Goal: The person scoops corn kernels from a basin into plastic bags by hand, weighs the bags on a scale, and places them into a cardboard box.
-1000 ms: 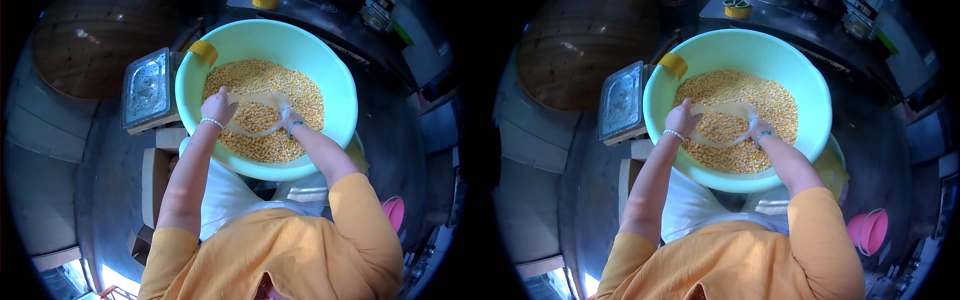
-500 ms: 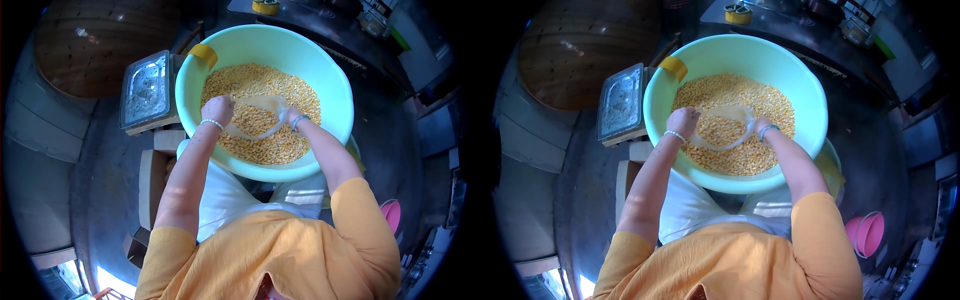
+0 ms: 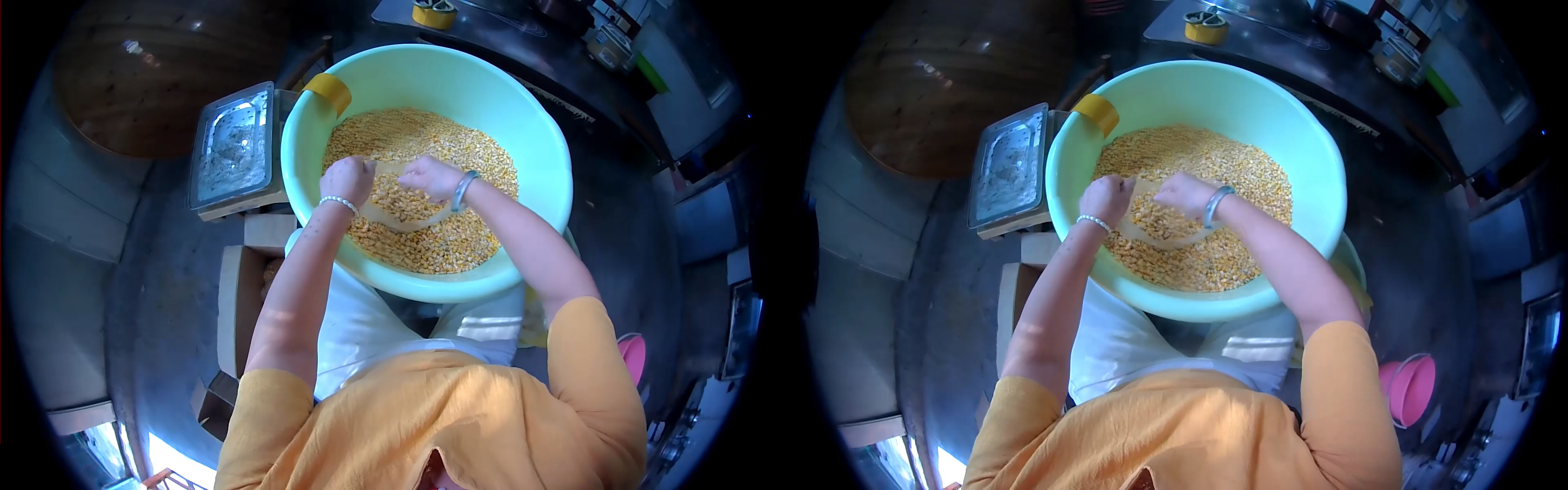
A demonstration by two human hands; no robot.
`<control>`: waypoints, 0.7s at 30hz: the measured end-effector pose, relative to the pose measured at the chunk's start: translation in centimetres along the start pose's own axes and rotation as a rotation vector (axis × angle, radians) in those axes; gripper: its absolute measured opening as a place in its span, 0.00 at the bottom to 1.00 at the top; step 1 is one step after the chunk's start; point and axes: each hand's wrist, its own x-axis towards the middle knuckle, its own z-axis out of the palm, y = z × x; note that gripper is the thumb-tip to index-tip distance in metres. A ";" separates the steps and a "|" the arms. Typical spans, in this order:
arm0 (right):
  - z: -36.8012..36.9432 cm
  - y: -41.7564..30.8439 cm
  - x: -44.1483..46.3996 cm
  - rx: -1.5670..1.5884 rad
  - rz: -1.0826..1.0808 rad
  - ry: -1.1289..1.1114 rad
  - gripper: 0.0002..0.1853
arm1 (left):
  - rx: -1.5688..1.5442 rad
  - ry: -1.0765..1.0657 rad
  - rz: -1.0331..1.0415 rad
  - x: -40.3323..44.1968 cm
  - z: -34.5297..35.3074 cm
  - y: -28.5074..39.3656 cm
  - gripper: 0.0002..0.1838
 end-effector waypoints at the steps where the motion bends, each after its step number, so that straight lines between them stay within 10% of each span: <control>1: 1.2 -0.1 1.2 -0.048 0.031 -0.012 0.15 | 0.002 -0.016 -0.023 -0.1 -0.2 0.1 0.17; 15: 2.2 1.9 6.4 -0.017 0.122 0.237 0.14 | -0.626 -0.283 -0.113 2.1 1.9 -3.2 0.08; 21: 2.9 3.6 2.9 -0.214 -0.173 0.200 0.18 | -0.818 -0.310 -0.171 2.2 2.0 -3.1 0.07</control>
